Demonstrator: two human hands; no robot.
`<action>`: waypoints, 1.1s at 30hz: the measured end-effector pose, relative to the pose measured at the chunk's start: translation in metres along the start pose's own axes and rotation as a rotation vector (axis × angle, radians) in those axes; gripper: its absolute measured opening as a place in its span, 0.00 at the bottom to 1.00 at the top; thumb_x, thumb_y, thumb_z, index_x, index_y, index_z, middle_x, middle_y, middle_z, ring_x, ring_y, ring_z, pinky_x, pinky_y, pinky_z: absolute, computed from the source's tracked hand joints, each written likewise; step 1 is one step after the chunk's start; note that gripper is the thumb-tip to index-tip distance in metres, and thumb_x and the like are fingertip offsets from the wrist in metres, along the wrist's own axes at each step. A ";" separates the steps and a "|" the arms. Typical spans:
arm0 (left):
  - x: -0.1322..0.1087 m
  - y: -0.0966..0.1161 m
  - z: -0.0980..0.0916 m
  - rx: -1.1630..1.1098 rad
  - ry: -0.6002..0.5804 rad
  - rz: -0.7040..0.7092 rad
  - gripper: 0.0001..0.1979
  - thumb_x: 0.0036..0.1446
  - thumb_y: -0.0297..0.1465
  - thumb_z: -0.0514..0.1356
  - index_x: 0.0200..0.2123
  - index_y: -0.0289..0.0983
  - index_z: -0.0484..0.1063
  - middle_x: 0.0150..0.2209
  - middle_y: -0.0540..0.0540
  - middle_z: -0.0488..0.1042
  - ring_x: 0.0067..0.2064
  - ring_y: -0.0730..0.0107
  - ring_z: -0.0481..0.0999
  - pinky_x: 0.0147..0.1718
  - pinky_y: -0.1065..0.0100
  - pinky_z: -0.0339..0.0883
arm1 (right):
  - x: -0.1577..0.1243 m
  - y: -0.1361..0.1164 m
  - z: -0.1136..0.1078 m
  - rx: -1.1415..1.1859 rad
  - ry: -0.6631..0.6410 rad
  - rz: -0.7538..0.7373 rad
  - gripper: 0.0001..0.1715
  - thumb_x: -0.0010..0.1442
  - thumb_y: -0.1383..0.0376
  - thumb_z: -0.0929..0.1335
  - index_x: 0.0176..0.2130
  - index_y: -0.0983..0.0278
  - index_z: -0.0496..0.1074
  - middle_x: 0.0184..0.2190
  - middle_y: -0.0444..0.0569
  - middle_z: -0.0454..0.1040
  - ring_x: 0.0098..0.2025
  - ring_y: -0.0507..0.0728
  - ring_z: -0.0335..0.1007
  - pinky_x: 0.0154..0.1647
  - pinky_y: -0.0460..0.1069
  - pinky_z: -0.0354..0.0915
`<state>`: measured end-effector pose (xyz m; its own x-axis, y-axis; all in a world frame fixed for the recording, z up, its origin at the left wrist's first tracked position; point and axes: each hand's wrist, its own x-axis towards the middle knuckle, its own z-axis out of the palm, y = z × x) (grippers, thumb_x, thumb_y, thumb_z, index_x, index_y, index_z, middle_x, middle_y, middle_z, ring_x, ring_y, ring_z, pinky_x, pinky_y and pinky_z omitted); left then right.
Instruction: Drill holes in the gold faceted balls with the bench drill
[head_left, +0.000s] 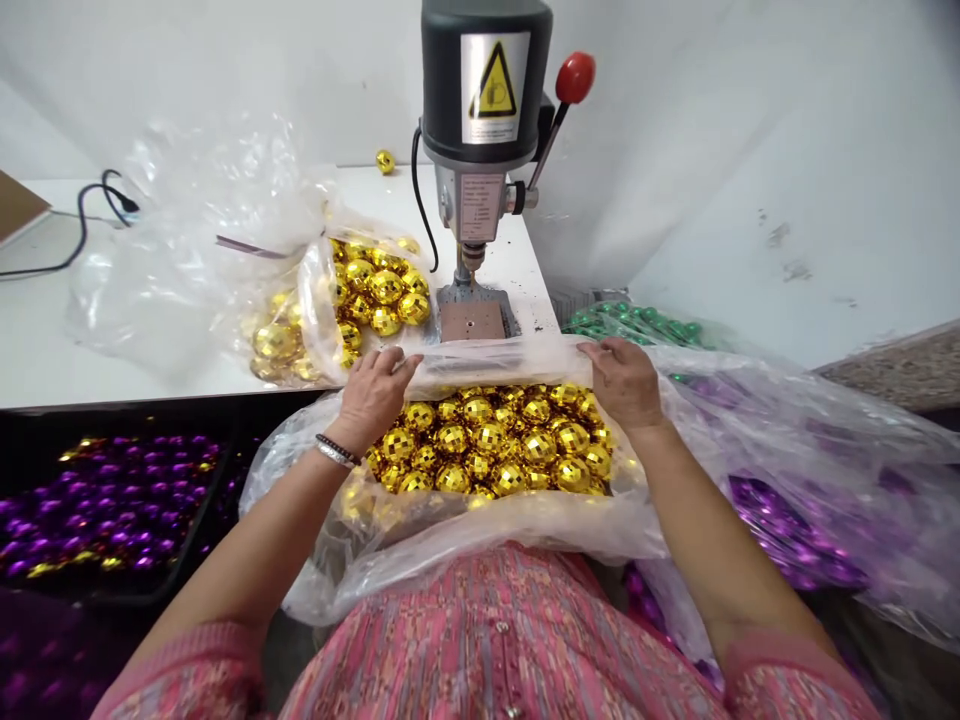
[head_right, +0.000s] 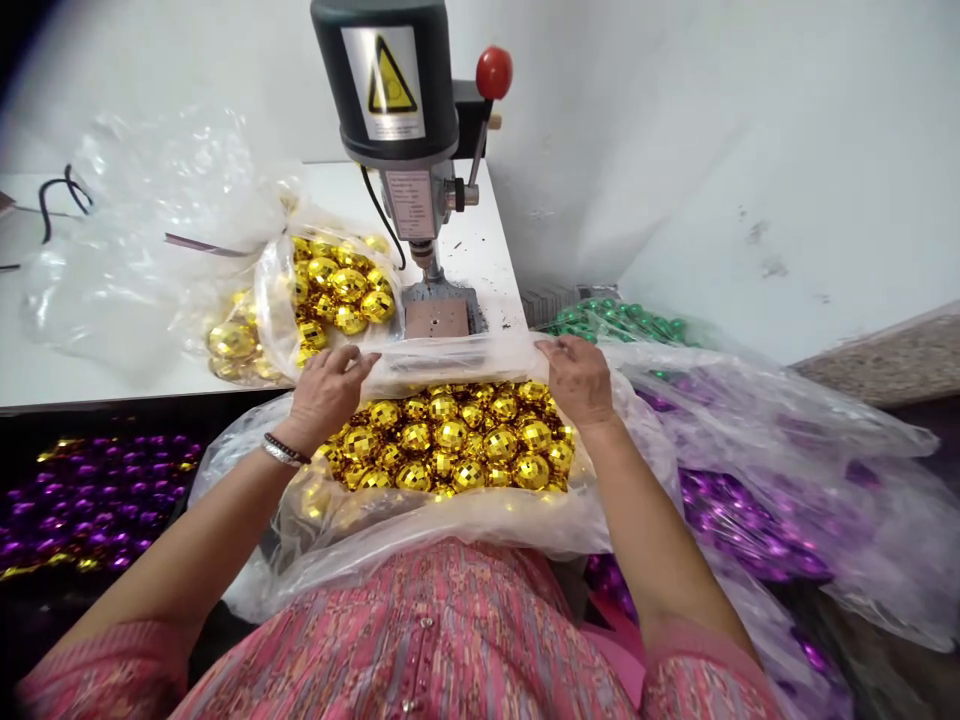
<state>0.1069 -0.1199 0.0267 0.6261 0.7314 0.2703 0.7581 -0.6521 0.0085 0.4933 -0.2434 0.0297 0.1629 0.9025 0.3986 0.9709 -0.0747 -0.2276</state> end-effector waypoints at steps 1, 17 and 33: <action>0.001 0.001 0.001 -0.007 -0.049 0.005 0.23 0.66 0.25 0.52 0.59 0.43 0.76 0.53 0.36 0.76 0.48 0.52 0.73 0.46 0.54 0.66 | 0.005 0.002 0.004 0.029 -0.010 0.015 0.21 0.67 0.64 0.62 0.50 0.62 0.81 0.51 0.59 0.78 0.54 0.63 0.72 0.61 0.60 0.66; -0.029 -0.006 0.033 -0.528 -0.100 -0.049 0.16 0.64 0.29 0.54 0.41 0.40 0.83 0.46 0.40 0.83 0.46 0.63 0.82 0.48 0.65 0.75 | 0.000 0.028 0.059 0.525 -0.144 0.514 0.21 0.68 0.52 0.67 0.45 0.68 0.74 0.42 0.49 0.77 0.44 0.53 0.75 0.49 0.53 0.74; -0.021 0.006 0.027 -0.180 -0.389 -0.362 0.19 0.66 0.33 0.52 0.53 0.45 0.80 0.51 0.38 0.80 0.51 0.51 0.78 0.49 0.57 0.70 | 0.010 0.030 0.064 0.481 -0.306 0.592 0.20 0.67 0.53 0.68 0.47 0.68 0.74 0.45 0.50 0.77 0.47 0.54 0.74 0.53 0.56 0.72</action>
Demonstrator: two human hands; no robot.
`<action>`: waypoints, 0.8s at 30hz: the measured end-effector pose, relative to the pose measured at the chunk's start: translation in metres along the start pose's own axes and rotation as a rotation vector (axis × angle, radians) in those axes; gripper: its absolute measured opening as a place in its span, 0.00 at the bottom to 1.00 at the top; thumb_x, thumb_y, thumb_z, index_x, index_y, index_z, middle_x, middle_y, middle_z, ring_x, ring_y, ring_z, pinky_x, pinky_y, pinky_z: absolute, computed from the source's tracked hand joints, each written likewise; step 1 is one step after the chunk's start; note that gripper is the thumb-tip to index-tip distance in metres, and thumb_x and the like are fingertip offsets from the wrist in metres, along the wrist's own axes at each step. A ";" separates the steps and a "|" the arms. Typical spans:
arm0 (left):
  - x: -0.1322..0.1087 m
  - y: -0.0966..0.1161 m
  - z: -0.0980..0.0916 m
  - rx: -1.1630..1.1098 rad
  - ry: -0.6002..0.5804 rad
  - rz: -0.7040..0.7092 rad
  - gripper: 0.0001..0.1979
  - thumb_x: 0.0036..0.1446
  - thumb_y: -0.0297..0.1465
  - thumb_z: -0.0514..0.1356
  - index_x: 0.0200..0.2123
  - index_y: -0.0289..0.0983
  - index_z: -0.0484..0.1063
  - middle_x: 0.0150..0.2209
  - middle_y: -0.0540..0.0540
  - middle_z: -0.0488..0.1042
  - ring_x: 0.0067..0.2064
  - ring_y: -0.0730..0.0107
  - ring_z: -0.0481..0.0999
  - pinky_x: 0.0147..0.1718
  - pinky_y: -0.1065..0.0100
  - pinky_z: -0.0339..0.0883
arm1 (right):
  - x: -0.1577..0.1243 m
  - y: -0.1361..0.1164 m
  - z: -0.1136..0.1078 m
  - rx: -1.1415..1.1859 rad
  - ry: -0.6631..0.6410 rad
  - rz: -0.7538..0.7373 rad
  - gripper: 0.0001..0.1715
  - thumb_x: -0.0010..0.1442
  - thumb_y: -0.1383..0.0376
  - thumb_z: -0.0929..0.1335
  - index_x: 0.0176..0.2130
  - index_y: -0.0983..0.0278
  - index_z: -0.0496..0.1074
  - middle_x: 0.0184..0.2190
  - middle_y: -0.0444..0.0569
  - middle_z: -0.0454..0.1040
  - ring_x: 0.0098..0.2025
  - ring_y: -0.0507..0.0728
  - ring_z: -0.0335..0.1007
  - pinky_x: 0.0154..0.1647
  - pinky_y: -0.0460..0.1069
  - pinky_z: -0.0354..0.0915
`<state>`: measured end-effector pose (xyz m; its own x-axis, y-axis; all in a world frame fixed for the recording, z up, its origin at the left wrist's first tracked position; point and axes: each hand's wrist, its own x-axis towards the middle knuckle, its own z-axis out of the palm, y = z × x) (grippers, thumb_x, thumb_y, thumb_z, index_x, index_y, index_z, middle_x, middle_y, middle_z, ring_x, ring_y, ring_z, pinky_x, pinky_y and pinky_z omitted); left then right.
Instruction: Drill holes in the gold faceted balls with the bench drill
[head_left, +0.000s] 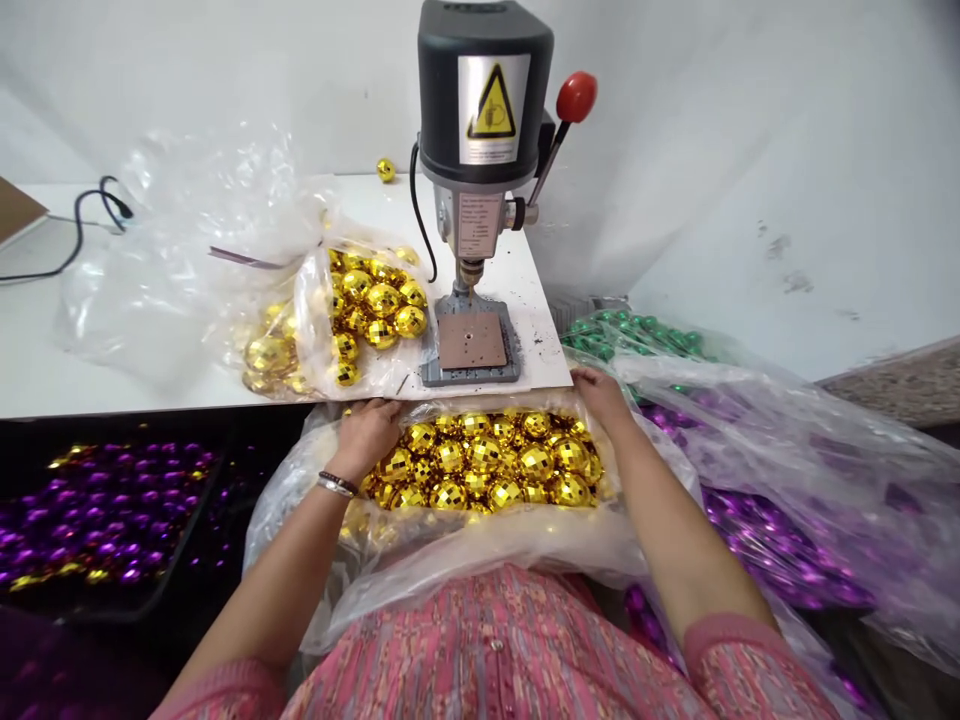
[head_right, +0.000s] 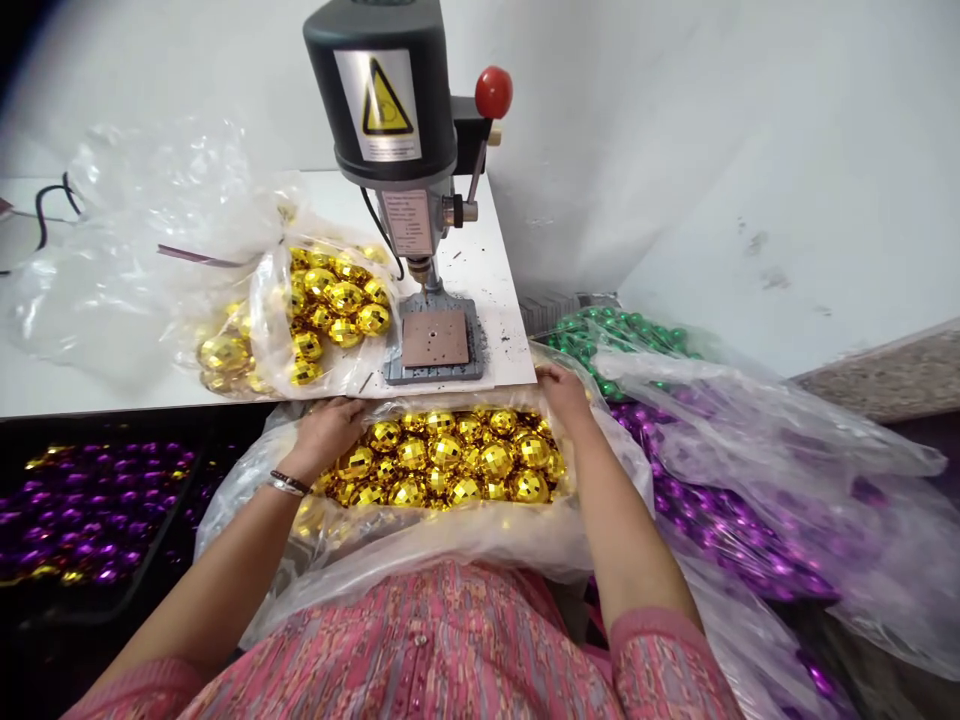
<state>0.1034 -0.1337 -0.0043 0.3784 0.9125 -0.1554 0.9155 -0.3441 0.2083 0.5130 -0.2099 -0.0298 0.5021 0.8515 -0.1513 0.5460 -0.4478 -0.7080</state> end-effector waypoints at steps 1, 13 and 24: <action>-0.002 -0.001 0.001 0.048 0.005 0.015 0.19 0.65 0.32 0.53 0.53 0.44 0.79 0.51 0.38 0.80 0.53 0.49 0.76 0.50 0.54 0.69 | 0.005 -0.003 0.001 -0.013 0.025 0.007 0.20 0.67 0.53 0.67 0.48 0.68 0.74 0.44 0.50 0.77 0.46 0.54 0.74 0.52 0.55 0.73; -0.023 -0.046 -0.015 0.244 0.014 0.011 0.21 0.69 0.37 0.50 0.58 0.44 0.77 0.50 0.34 0.78 0.48 0.48 0.78 0.44 0.56 0.68 | 0.057 -0.043 -0.003 -0.301 0.084 -0.045 0.20 0.66 0.51 0.67 0.43 0.66 0.76 0.44 0.51 0.78 0.50 0.56 0.74 0.59 0.58 0.67; -0.013 -0.059 -0.015 0.218 0.036 -0.167 0.20 0.68 0.36 0.51 0.48 0.39 0.81 0.48 0.35 0.81 0.50 0.49 0.77 0.44 0.58 0.67 | 0.086 -0.078 0.004 -0.477 0.105 -0.064 0.21 0.62 0.68 0.61 0.49 0.68 0.77 0.45 0.62 0.79 0.48 0.66 0.74 0.51 0.60 0.68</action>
<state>0.0420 -0.1217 -0.0003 0.2186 0.9664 -0.1354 0.9740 -0.2246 -0.0304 0.5112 -0.1010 0.0096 0.5094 0.8600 -0.0301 0.8118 -0.4919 -0.3147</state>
